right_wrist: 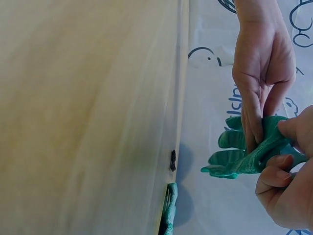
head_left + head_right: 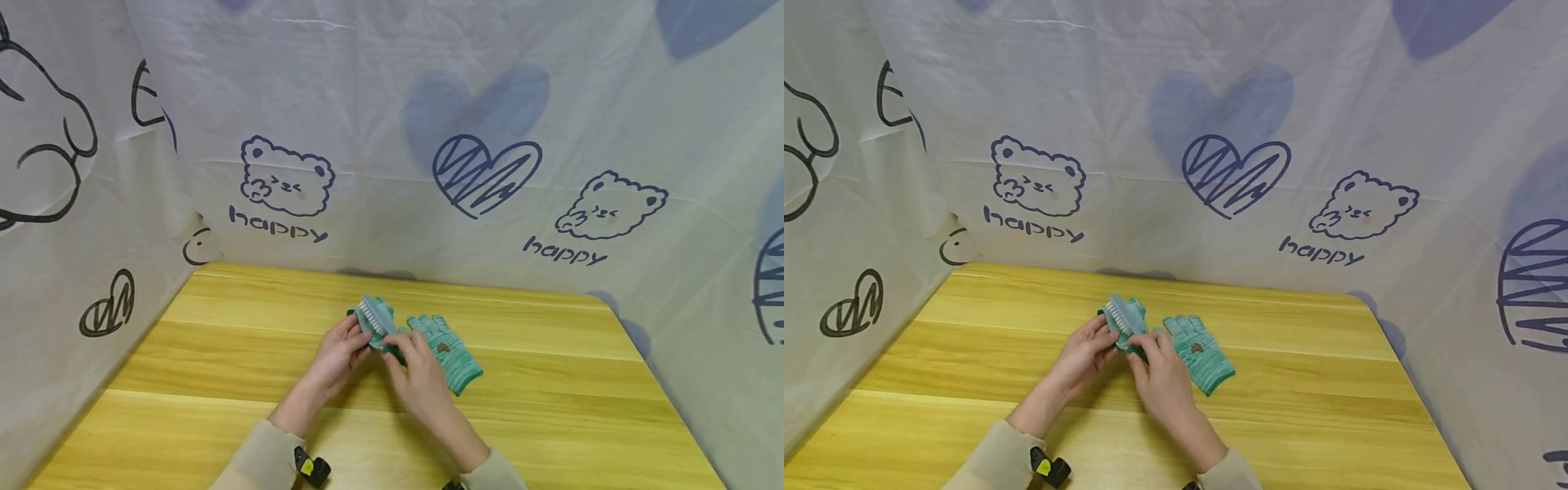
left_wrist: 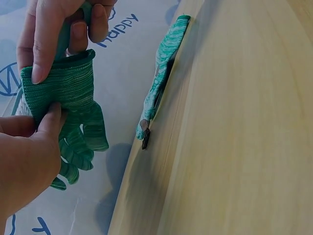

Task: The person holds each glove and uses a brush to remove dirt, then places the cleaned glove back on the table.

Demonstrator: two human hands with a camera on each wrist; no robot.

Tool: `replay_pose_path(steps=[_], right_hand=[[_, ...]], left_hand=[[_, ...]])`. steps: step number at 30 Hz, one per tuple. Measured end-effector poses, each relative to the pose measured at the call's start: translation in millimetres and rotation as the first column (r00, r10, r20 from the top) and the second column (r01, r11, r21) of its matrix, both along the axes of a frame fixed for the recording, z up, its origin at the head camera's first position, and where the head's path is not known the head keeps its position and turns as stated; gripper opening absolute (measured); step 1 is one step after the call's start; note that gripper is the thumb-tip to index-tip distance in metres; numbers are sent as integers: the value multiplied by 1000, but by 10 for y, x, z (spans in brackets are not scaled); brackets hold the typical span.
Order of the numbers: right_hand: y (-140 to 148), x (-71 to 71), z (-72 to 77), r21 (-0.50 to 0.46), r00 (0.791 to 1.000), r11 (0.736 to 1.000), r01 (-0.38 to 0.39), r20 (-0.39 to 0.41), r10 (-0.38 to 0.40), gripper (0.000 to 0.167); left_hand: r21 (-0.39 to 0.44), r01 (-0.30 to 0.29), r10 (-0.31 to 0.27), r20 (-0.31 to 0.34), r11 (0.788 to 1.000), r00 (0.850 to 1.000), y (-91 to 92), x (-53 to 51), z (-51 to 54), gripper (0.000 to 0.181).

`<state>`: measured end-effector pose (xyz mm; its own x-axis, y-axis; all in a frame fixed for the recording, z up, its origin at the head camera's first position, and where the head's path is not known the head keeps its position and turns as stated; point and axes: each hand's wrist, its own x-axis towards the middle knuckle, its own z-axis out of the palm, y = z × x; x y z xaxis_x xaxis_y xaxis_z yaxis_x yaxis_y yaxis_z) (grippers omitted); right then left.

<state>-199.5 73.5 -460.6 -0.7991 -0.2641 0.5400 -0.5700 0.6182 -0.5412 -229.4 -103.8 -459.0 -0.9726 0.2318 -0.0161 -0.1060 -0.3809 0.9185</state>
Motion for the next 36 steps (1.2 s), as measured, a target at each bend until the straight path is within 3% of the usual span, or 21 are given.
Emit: replay_pose_path(steps=[10,14,20,24,31,36], right_hand=[[44,-62,34,-130,1000,991,-15,-5,14,18],[69,-87,61,-214,999,977,-12,45,22,16],[107,-110,102,-377,981,925,43,189,32,14],[145,-118,130,-461,968,884,80,246,41,14],[206,-164,161,-569,967,813,123,252,29,15],[236,-178,182,-596,970,788,156,245,-7,16]], left_hand=[[0,30,-30,-6,1000,1000,-6,-11,-3,59],[4,33,-33,-6,999,999,-2,-7,7,58],[12,25,-26,14,1000,1000,8,4,20,59],[-5,60,-60,12,998,998,4,2,9,58],[-22,89,-89,12,996,996,19,0,10,57],[-14,78,-78,4,997,997,38,10,24,54]])
